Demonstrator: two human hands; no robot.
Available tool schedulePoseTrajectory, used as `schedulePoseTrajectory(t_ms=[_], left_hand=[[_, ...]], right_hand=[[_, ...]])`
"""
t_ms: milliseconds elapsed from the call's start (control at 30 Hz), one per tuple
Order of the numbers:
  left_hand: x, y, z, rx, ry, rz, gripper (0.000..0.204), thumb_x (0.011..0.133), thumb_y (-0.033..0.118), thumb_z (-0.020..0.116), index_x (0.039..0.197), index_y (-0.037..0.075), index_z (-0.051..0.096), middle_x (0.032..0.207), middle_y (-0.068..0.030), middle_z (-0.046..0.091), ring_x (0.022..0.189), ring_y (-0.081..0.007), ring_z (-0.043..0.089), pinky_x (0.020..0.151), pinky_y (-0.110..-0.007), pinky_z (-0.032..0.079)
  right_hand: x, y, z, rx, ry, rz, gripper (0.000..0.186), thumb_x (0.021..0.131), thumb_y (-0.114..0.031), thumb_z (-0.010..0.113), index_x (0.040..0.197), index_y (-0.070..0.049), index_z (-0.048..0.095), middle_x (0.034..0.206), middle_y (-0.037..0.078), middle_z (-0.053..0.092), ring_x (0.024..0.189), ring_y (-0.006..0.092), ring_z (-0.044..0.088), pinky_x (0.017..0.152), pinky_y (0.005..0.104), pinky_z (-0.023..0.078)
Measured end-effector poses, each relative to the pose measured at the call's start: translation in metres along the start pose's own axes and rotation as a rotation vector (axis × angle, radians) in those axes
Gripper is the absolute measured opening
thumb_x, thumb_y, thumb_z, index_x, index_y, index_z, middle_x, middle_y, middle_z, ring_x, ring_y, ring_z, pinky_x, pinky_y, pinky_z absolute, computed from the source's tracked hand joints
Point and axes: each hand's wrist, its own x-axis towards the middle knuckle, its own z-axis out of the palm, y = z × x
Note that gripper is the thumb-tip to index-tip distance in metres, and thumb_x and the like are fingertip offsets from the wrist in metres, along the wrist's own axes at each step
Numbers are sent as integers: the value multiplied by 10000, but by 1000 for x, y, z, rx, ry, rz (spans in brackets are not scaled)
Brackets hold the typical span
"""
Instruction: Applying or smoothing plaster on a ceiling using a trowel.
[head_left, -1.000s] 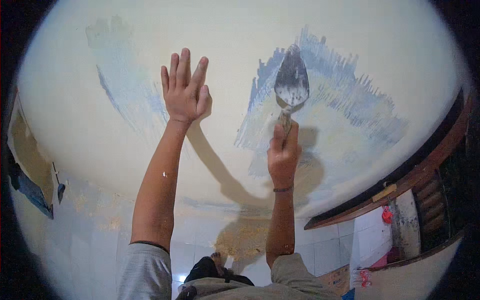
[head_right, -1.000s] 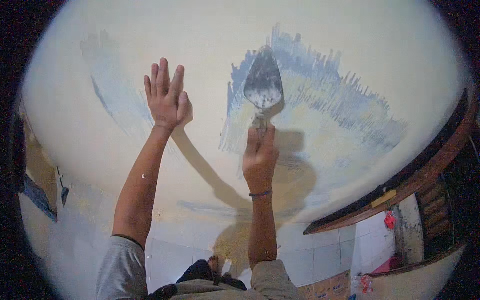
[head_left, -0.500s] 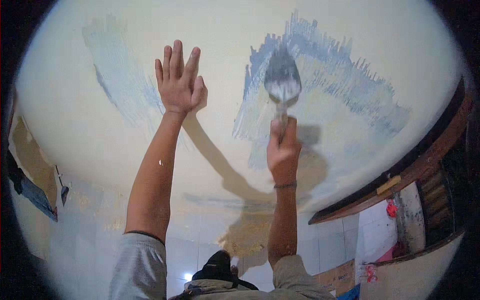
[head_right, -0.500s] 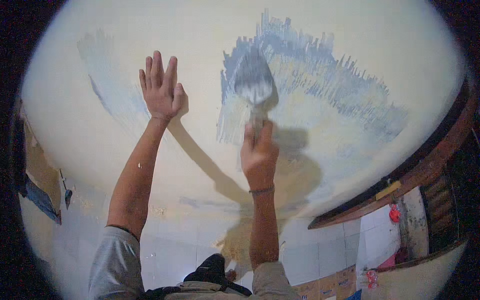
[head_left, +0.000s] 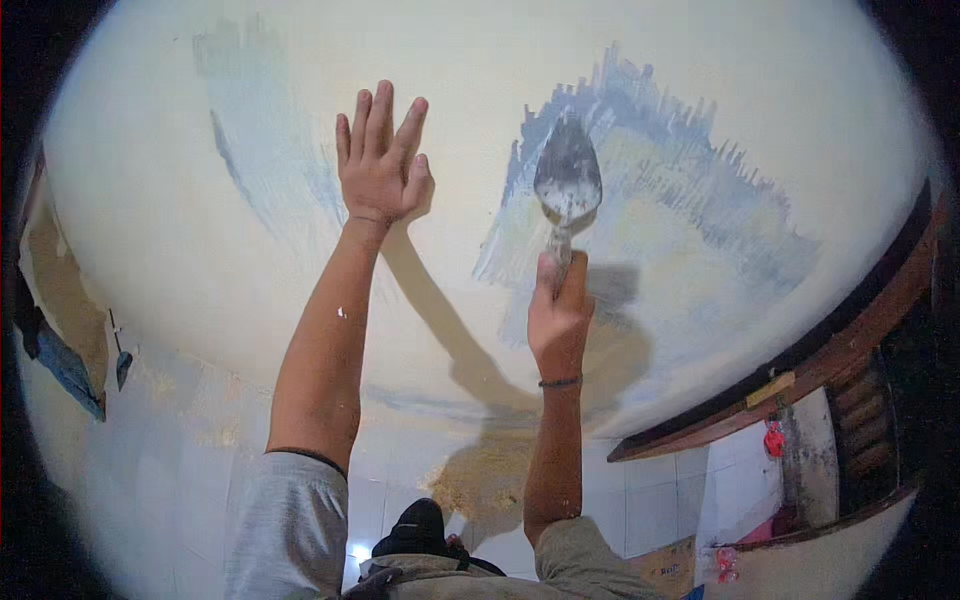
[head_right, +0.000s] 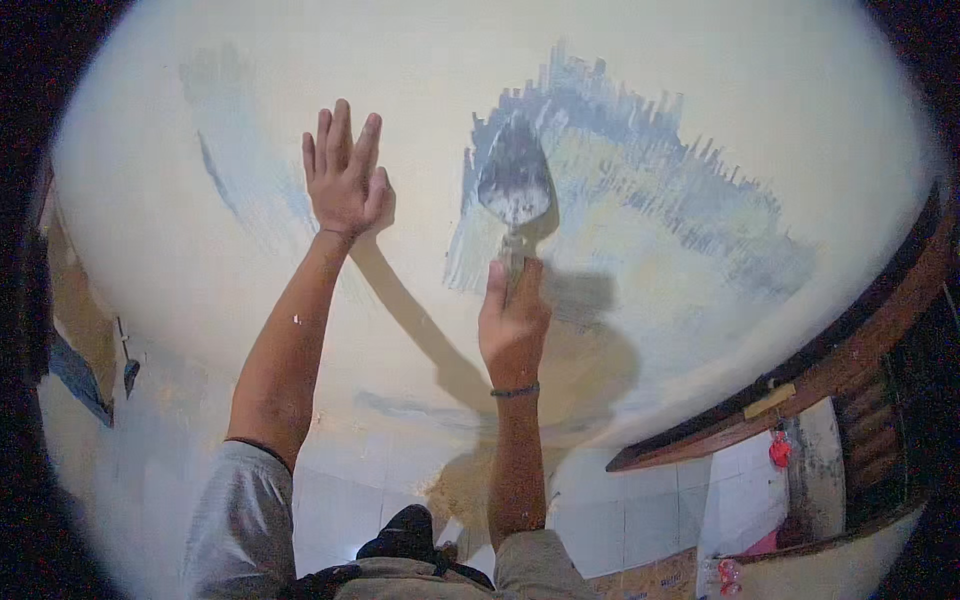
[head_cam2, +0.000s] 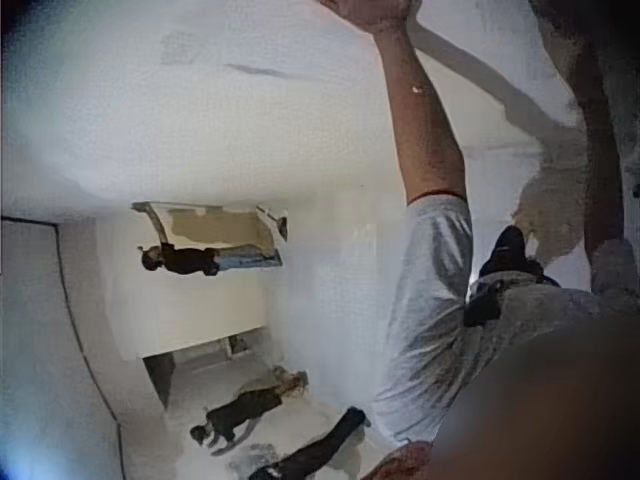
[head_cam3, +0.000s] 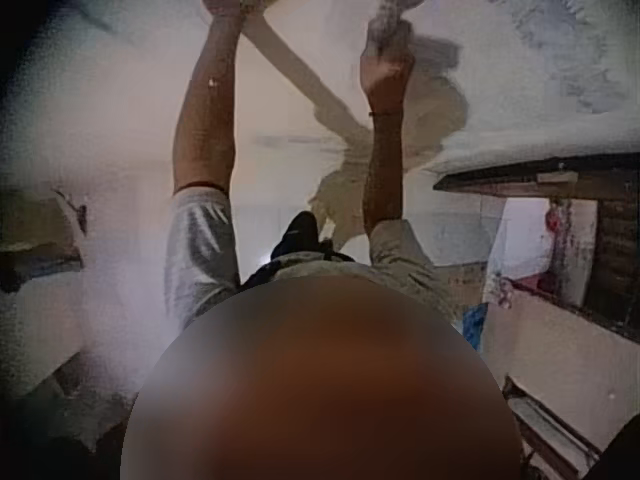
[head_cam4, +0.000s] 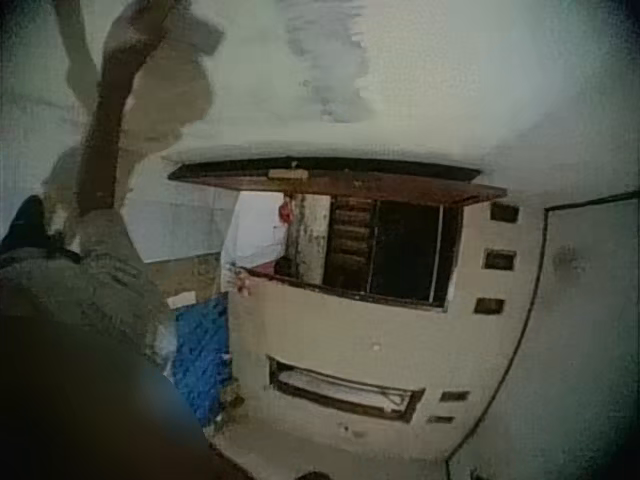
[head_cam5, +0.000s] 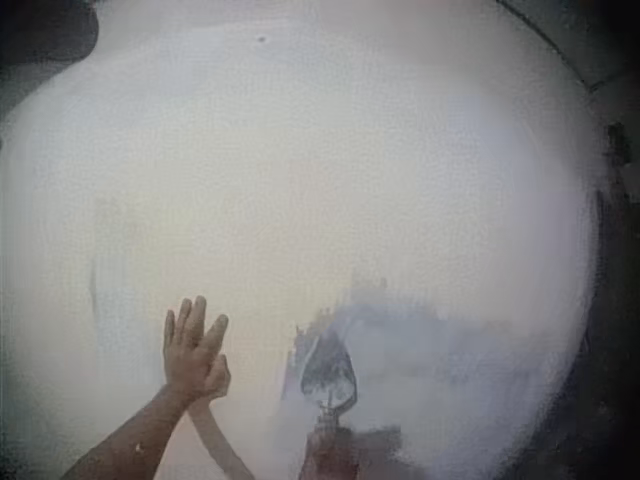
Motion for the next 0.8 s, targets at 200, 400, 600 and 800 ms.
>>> schedulePoseTrajectory(t_ms=[200,400,600,800], left_hand=[[2,2,0,-11,10,-11,590,876,358,441,1459,268,451,1581,-122,268,1470,-332,211,1187,-539,89],[2,4,0,-34,-42,-35,604,859,389,455,1450,264,465,1582,-117,269,1467,-338,215,1179,-550,100],[6,7,-3,-9,3,-40,596,851,383,449,1440,293,475,1571,-106,299,1458,-317,251,1179,-543,122],[2,10,5,-19,-4,-58,566,885,400,418,1442,318,468,1567,-110,309,1463,-302,244,1187,-522,108]], right_hand=[[17,-1,5,-43,120,-116,215,1001,-212,533,1083,-23,475,747,250,592,690,472,562,579,407,427],[29,-16,-9,-93,-5,38,362,996,-314,521,1160,8,491,914,268,615,844,503,604,709,506,478],[9,-7,1,-23,4,62,398,1001,-331,500,1160,33,478,973,288,583,906,501,580,761,513,455],[37,-14,-1,-45,53,-11,376,1006,-326,495,1173,10,472,893,286,620,869,489,609,722,493,472]])
